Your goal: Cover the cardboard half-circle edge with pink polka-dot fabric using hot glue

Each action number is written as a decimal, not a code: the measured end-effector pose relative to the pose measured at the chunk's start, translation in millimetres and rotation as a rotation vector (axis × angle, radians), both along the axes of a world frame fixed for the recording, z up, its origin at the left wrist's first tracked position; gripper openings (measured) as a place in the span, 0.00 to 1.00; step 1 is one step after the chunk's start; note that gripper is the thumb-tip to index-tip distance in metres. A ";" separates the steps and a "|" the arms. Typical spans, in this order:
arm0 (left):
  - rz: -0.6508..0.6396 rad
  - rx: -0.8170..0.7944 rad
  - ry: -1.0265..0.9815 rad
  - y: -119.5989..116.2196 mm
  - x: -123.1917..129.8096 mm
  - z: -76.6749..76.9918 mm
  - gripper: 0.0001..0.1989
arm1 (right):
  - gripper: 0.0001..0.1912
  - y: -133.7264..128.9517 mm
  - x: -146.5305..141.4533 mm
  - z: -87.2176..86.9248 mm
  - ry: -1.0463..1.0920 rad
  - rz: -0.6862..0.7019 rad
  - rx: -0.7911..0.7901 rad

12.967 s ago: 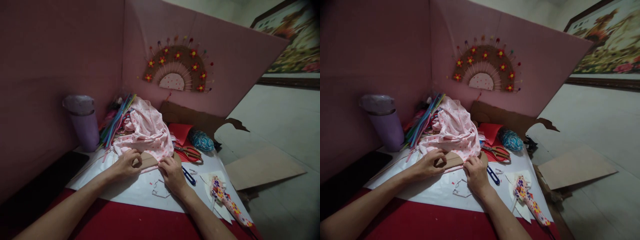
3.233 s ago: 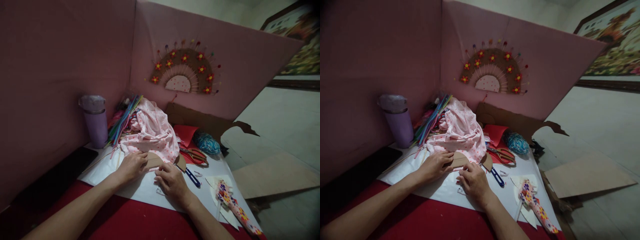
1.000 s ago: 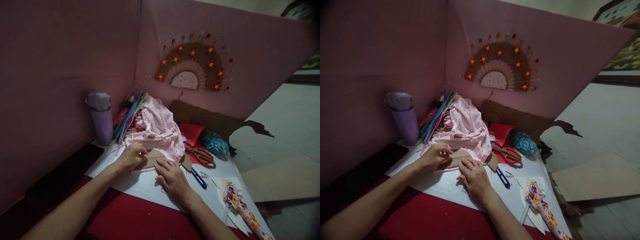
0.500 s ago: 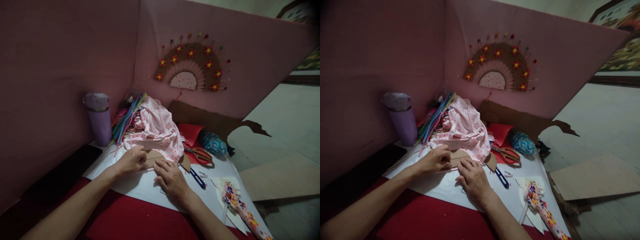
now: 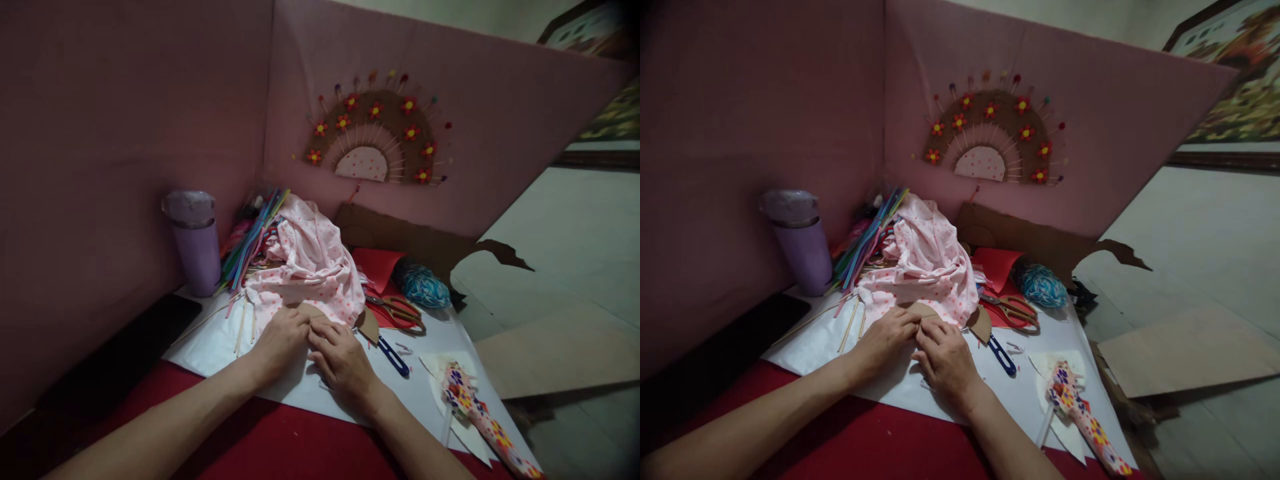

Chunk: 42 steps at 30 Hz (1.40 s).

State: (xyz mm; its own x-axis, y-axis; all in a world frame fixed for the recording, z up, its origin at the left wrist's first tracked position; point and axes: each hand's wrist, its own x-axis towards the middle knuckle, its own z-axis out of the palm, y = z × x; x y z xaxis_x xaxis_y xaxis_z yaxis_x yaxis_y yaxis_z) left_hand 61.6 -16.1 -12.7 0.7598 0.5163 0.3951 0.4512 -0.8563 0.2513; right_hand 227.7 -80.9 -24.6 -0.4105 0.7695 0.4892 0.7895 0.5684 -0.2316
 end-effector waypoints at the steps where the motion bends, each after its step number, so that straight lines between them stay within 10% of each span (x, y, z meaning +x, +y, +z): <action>1: 0.008 0.000 0.021 -0.2 0.2 0.6 0.06 | 0.16 0.3 0.7 -1.1 0.037 -0.001 0.011; 13: 0.085 -0.007 0.263 -1.4 3.0 8.8 0.10 | 0.21 -16.2 45.8 69.4 0.978 -0.495 -0.096; 18: 0.032 0.073 0.254 -1.0 4.0 9.7 0.14 | 0.20 -4.0 119.5 69.3 0.162 -0.749 -0.213; 23: 0.014 0.036 0.308 0.9 5.4 16.0 0.16 | 0.13 13.4 158.3 50.3 -0.095 -0.770 -0.299; 34: 0.058 -0.023 0.350 4.2 17.3 20.0 0.07 | 0.11 10.0 126.1 67.3 -0.351 -0.677 -0.340; 42: 0.127 0.090 0.339 0.5 20.9 7.8 0.13 | 0.16 -22.8 84.2 46.2 -0.541 -0.636 -0.494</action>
State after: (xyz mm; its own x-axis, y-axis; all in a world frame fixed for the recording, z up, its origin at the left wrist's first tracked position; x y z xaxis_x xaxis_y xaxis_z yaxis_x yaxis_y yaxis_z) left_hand 82.5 -15.5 -4.9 0.7875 0.5896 0.1796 0.5999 -0.8000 -0.0044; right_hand 311.9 -103.6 21.7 0.0791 0.9936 -0.0812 0.9856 -0.0657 0.1557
